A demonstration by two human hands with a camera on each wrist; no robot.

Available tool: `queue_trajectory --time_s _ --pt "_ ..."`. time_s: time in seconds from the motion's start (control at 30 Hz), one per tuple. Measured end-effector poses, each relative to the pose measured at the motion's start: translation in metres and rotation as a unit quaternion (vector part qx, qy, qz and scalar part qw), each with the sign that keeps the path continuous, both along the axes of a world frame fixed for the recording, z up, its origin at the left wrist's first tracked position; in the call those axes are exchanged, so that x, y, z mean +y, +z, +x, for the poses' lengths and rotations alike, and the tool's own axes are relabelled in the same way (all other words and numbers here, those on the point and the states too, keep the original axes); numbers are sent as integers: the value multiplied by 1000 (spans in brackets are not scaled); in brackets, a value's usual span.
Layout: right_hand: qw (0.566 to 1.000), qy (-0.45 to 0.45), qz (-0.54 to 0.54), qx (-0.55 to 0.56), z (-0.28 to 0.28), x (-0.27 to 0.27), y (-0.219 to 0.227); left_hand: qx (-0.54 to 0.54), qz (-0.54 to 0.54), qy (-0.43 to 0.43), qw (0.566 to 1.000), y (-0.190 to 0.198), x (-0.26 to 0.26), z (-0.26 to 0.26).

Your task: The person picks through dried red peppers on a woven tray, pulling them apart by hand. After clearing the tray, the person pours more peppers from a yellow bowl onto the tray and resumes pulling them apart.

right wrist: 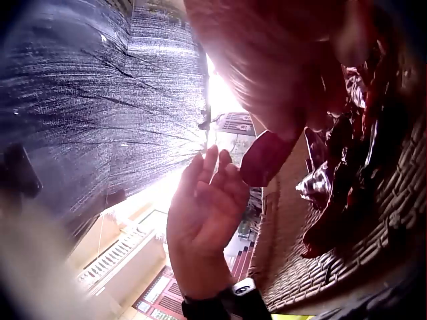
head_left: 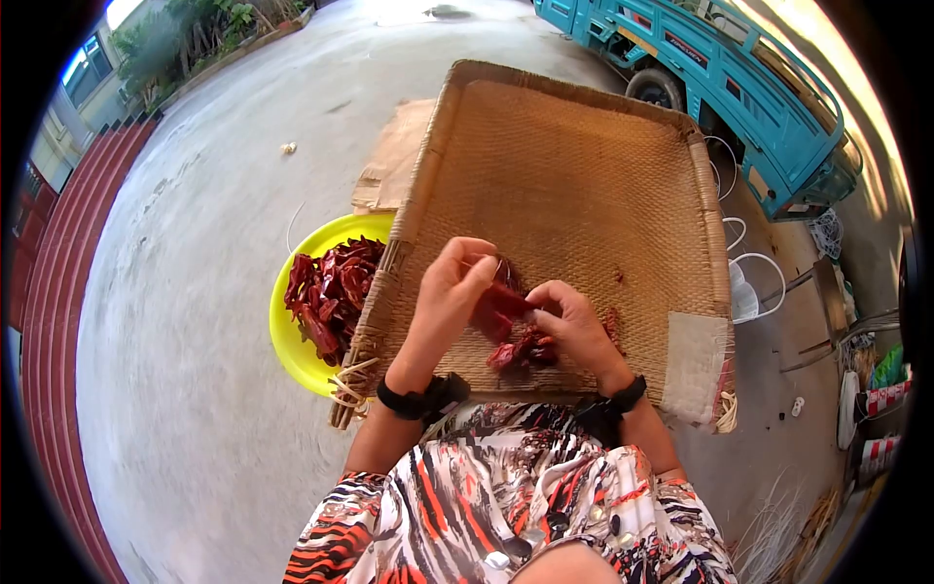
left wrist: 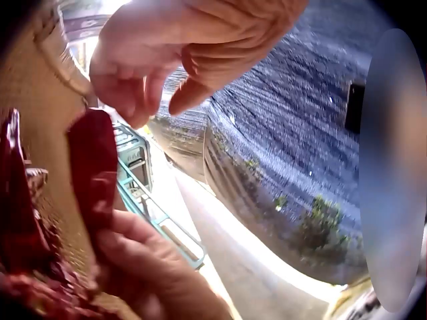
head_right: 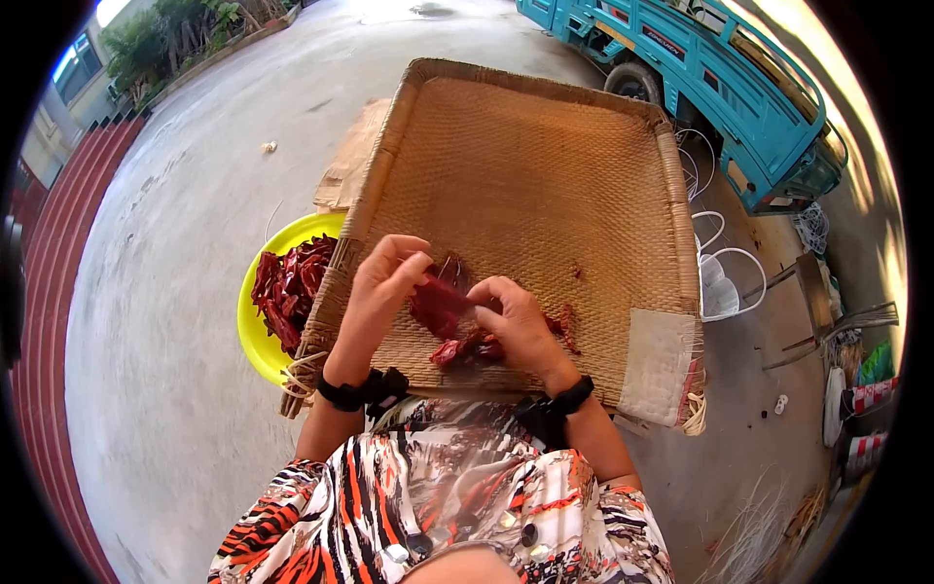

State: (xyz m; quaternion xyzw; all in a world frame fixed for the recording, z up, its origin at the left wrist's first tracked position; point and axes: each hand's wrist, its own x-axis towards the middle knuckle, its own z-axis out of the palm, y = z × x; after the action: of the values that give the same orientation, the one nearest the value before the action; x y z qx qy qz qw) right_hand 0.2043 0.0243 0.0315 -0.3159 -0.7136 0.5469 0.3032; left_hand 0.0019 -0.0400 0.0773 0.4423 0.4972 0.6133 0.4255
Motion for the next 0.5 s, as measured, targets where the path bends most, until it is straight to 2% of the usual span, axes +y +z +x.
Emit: queue_trajectory --time_s 0.03,0.1,0.13,0.2,0.3,0.33,0.4,0.5 --pt "998 0 -68 16 2 -2 8 47 1 -17 999 -4 0 4" --pt "993 -7 -108 40 5 -3 13 202 42 -37 978 -15 4 4" --pt "990 -11 -127 53 6 -2 15 173 10 -54 983 -16 2 6" --pt "980 -17 -172 94 9 -2 13 296 64 -10 953 -16 3 5" --pt "950 -25 -245 190 14 2 9 406 90 2 909 -9 4 1" --pt "935 -28 -270 227 16 4 8 337 49 -25 940 -4 2 4" --pt "937 -32 -262 227 17 4 9 193 -36 -77 977 9 -5 10" --pt "943 -23 -241 228 21 3 14 11 -106 -135 985 9 -5 7"
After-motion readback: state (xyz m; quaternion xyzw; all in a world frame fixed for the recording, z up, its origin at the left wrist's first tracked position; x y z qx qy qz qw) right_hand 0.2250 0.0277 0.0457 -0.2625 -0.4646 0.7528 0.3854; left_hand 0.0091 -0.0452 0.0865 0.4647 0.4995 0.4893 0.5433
